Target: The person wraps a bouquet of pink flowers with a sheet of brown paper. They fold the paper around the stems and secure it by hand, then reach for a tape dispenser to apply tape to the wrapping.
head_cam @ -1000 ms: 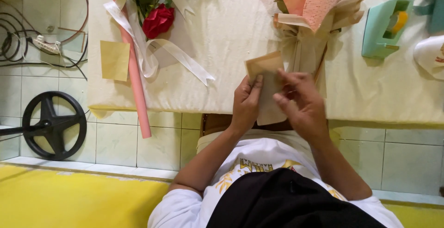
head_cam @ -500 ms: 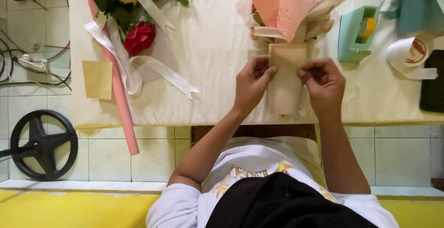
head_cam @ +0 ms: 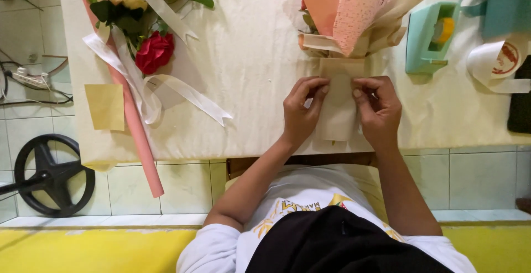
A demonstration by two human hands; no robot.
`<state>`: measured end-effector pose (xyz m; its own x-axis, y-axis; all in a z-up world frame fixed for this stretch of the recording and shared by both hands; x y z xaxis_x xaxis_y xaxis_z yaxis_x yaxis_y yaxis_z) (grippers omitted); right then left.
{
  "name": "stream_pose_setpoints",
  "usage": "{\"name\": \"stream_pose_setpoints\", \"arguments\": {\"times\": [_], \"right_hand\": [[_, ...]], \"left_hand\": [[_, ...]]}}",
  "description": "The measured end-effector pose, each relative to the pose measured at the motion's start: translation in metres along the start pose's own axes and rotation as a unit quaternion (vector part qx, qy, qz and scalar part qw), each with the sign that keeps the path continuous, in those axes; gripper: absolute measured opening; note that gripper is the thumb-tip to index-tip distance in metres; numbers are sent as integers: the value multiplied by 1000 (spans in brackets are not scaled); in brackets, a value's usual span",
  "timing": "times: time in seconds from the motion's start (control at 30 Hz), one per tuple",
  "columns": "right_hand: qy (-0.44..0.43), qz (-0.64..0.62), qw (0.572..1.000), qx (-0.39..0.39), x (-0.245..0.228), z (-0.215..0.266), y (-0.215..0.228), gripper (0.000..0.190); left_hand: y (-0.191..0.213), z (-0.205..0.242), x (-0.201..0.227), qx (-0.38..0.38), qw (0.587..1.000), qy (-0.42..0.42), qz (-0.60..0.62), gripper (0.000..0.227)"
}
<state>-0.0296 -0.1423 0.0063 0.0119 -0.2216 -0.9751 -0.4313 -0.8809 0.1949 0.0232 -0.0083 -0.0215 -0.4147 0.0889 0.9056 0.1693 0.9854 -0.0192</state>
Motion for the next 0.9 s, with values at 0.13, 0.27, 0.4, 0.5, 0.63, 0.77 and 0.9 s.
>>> {"name": "stream_pose_setpoints", "arguments": {"times": [0.13, 0.27, 0.4, 0.5, 0.63, 0.77, 0.9], "right_hand": [[0, 5, 1000, -6, 2, -2, 2, 12], [48, 13, 999, -15, 5, -4, 2, 11], [66, 38, 997, -19, 13, -3, 8, 12], [56, 40, 997, -30, 10, -3, 8, 12], [14, 32, 998, -58, 2, -2, 12, 12], [-8, 24, 995, -98, 5, -6, 21, 15], [-3, 23, 993, -120, 13, -11, 29, 11]], "left_hand": [[0, -4, 0, -2, 1000, -20, -1, 13], [0, -5, -2, -15, 1000, -25, 12, 14], [0, -7, -7, -48, 997, -51, 17, 18], [8, -17, -2, -76, 991, -109, -13, 20], [10, -17, -2, -94, 994, -36, 50, 21], [11, -17, -2, -106, 992, -21, 70, 19], [11, -15, -8, -110, 991, -6, 75, 15]]}}
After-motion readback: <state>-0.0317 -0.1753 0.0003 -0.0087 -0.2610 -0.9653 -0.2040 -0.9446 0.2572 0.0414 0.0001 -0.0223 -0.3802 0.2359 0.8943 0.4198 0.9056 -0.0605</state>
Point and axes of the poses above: each hand's wrist, its own z-axis away from the middle knuckle, its own y-axis out of the back of the hand, x = y × z, the point moved 1 cm from there along -z, towards the middle knuckle, and after that the axes turned 9 degrees about -y, right-handed, at the moved point
